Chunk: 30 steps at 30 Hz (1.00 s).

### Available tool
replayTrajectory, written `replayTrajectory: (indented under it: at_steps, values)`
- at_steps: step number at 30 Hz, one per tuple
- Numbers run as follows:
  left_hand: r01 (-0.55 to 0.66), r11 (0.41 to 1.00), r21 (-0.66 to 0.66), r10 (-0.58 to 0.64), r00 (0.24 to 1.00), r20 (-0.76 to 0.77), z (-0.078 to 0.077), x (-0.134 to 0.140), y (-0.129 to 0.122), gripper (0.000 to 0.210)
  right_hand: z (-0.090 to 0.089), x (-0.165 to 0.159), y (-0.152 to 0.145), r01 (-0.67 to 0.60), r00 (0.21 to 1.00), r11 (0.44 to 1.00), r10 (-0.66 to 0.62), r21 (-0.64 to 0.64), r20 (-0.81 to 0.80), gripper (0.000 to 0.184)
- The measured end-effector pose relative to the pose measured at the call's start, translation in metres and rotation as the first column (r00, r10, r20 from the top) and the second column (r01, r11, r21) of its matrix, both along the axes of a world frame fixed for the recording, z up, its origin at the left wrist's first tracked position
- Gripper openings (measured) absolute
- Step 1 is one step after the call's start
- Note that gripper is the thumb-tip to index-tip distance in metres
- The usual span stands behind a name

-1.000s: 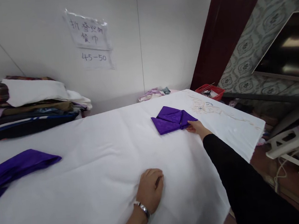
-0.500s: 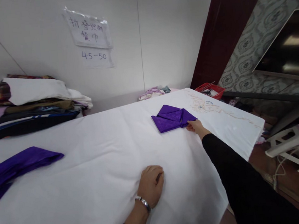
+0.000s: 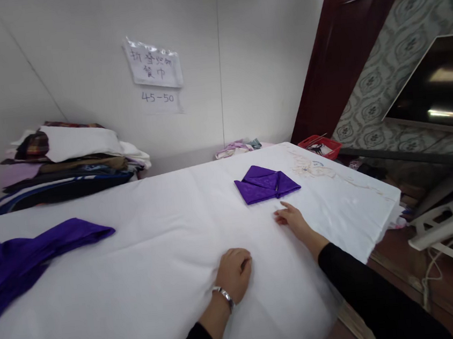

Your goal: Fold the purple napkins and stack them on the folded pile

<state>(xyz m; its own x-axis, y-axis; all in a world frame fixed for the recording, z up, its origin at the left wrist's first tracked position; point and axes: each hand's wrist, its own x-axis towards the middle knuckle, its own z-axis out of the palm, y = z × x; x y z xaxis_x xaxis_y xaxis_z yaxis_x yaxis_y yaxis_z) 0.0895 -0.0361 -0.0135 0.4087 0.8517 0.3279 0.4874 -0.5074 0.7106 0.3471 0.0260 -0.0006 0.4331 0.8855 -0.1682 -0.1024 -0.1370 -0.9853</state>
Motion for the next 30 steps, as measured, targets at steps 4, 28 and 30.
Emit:
replayTrajectory:
  at_steps: [4, 28, 30]
  values:
    - [0.006, 1.000, 0.000, -0.006, 1.000, -0.004, 0.003, -0.002, -0.002, 0.016, -0.003, -0.030, -0.041, -0.224, 0.975, 0.974, 0.223, -0.032, -0.022, 0.031]
    - [-0.602, 0.775, -0.193, 0.620, 0.784, 0.041, 0.029, -0.138, -0.082, 0.033, 0.000, -0.270, -0.120, -0.816, 0.572, 0.562, 0.819, 0.134, 0.045, 0.022]
    - [-0.630, 0.750, -0.199, 0.652, 0.756, 0.064, 0.023, -0.145, -0.087, 0.025, -0.008, -0.273, -0.124, -0.802, 0.594, 0.583, 0.801, 0.134, 0.070, 0.025]
